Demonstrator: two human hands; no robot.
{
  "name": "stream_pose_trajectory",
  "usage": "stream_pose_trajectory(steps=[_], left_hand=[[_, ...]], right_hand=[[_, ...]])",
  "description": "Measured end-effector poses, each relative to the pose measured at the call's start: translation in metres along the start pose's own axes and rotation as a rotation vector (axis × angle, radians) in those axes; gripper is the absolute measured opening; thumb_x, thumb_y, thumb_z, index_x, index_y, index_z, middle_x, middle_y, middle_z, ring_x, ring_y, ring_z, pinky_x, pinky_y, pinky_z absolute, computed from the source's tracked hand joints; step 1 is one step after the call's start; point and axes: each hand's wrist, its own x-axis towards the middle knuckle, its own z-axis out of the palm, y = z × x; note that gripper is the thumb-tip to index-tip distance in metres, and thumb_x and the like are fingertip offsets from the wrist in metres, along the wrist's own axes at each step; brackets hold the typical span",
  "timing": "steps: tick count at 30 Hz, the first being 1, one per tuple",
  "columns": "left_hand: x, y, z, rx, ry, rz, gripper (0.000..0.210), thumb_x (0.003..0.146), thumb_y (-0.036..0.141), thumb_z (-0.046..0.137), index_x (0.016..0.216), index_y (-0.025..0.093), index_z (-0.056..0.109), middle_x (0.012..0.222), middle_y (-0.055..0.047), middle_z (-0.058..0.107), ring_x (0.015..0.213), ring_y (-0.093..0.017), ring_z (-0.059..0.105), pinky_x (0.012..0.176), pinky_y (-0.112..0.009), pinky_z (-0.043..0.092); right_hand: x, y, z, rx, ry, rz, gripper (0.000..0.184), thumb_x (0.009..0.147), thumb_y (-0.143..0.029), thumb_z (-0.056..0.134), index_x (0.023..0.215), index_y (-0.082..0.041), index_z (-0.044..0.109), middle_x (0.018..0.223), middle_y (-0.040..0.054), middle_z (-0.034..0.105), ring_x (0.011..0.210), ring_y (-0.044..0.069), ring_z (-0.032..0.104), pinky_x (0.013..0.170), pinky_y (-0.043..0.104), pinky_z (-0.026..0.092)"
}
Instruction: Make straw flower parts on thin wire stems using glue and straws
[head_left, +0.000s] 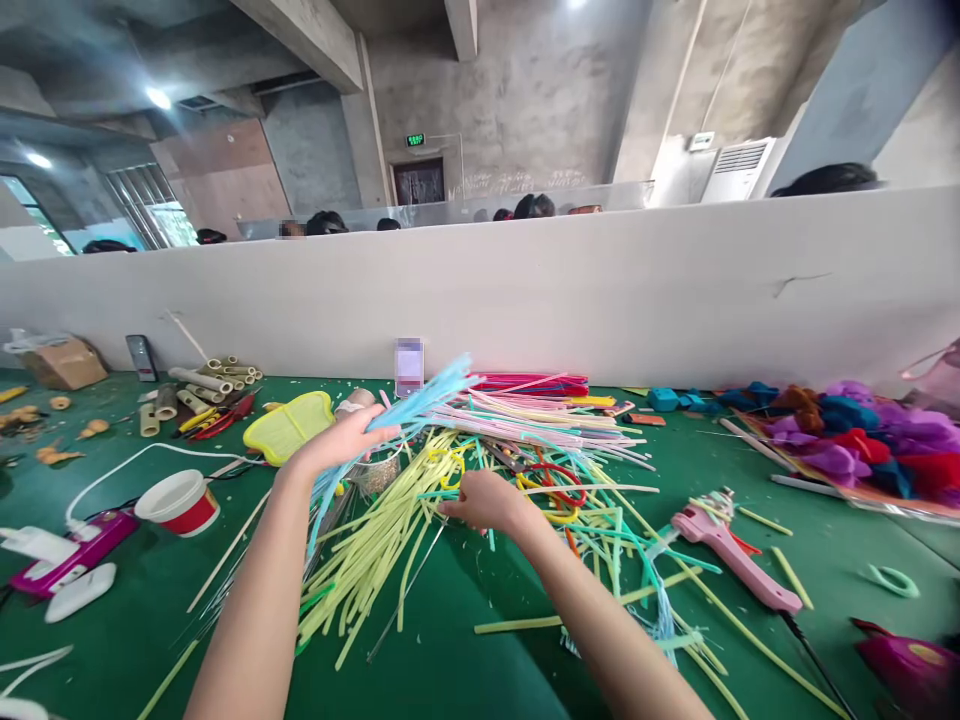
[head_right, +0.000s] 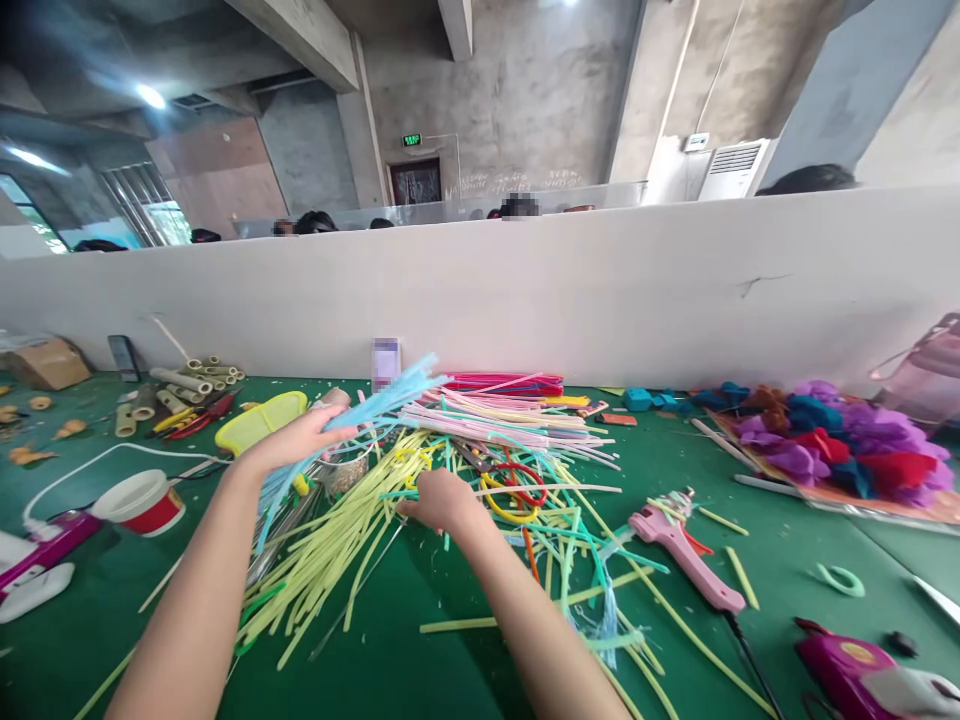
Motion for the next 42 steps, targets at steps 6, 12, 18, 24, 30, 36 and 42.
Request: stream_pose_trajectory(steps=[6, 12, 18, 24, 30, 36, 42], left_hand=[[0.015, -0.039, 0.001, 0.096, -0.198, -0.101, 0.059, 0.069, 0.069, 0.068, 0.100, 0.019, 0.064, 0.093, -0.009, 0.073, 0.089, -0.029, 0.065, 0.070, -0.031, 0.049], [0.020, -0.054, 0.005, 0.175, -0.308, -0.236, 0.065, 0.061, 0.063, 0.074, 0.109, 0.020, 0.061, 0.088, -0.005, 0.070, 0.070, -0.022, 0.061, 0.055, -0.027, 0.042], [0.025, -0.057, 0.009, 0.224, -0.294, -0.264, 0.060, 0.061, 0.059, 0.074, 0.106, 0.022, 0.061, 0.087, -0.004, 0.072, 0.073, -0.022, 0.065, 0.057, -0.027, 0.047], [0.022, -0.040, 0.009, 0.184, -0.131, -0.095, 0.050, 0.076, 0.053, 0.065, 0.113, 0.019, 0.062, 0.108, -0.011, 0.074, 0.098, -0.027, 0.069, 0.082, -0.034, 0.053], [0.008, 0.005, 0.010, 0.085, 0.020, 0.150, 0.047, 0.092, 0.058, 0.049, 0.121, 0.023, 0.062, 0.126, -0.008, 0.069, 0.117, -0.024, 0.065, 0.095, -0.032, 0.051], [0.013, -0.002, 0.019, 0.166, -0.014, 0.111, 0.036, 0.087, 0.051, 0.062, 0.106, 0.021, 0.069, 0.105, -0.007, 0.075, 0.098, -0.025, 0.071, 0.085, -0.032, 0.054], [0.039, -0.020, 0.056, 0.340, 0.115, 0.000, 0.027, 0.092, 0.032, 0.066, 0.111, 0.015, 0.065, 0.106, -0.009, 0.070, 0.100, -0.025, 0.066, 0.092, -0.045, 0.052]], right_hand=[[0.019, 0.003, 0.021, 0.062, 0.018, 0.157, 0.035, 0.097, -0.036, 0.063, 0.126, -0.017, 0.061, 0.127, 0.0107, 0.063, 0.107, 0.024, 0.065, 0.090, 0.044, 0.057], [0.011, 0.003, 0.004, 0.195, -0.048, 0.101, 0.026, 0.099, -0.037, 0.059, 0.094, -0.013, 0.069, 0.092, 0.0055, 0.072, 0.076, 0.015, 0.069, 0.069, 0.030, 0.058], [-0.034, -0.021, -0.026, 0.324, 0.039, -0.084, 0.036, 0.088, -0.027, 0.058, 0.054, -0.018, 0.057, 0.057, 0.0028, 0.070, 0.042, 0.010, 0.057, 0.041, 0.019, 0.040], [-0.061, -0.031, -0.046, 0.423, 0.198, -0.225, 0.021, 0.093, -0.032, 0.055, 0.079, -0.019, 0.063, 0.071, 0.0020, 0.076, 0.047, 0.009, 0.063, 0.044, 0.018, 0.041], [-0.059, -0.025, -0.057, 0.663, 0.190, -0.315, 0.018, 0.095, -0.035, 0.055, 0.086, -0.019, 0.058, 0.086, 0.0056, 0.078, 0.047, 0.007, 0.061, 0.040, 0.017, 0.037], [-0.060, -0.019, -0.062, 0.582, 0.133, -0.281, 0.024, 0.092, -0.040, 0.059, 0.086, -0.017, 0.063, 0.084, 0.0063, 0.079, 0.042, 0.007, 0.059, 0.036, 0.016, 0.035], [-0.057, -0.011, -0.055, 0.269, 0.106, -0.129, 0.018, 0.092, -0.027, 0.054, 0.079, -0.017, 0.062, 0.078, 0.0057, 0.079, 0.042, 0.009, 0.063, 0.037, 0.016, 0.038]])
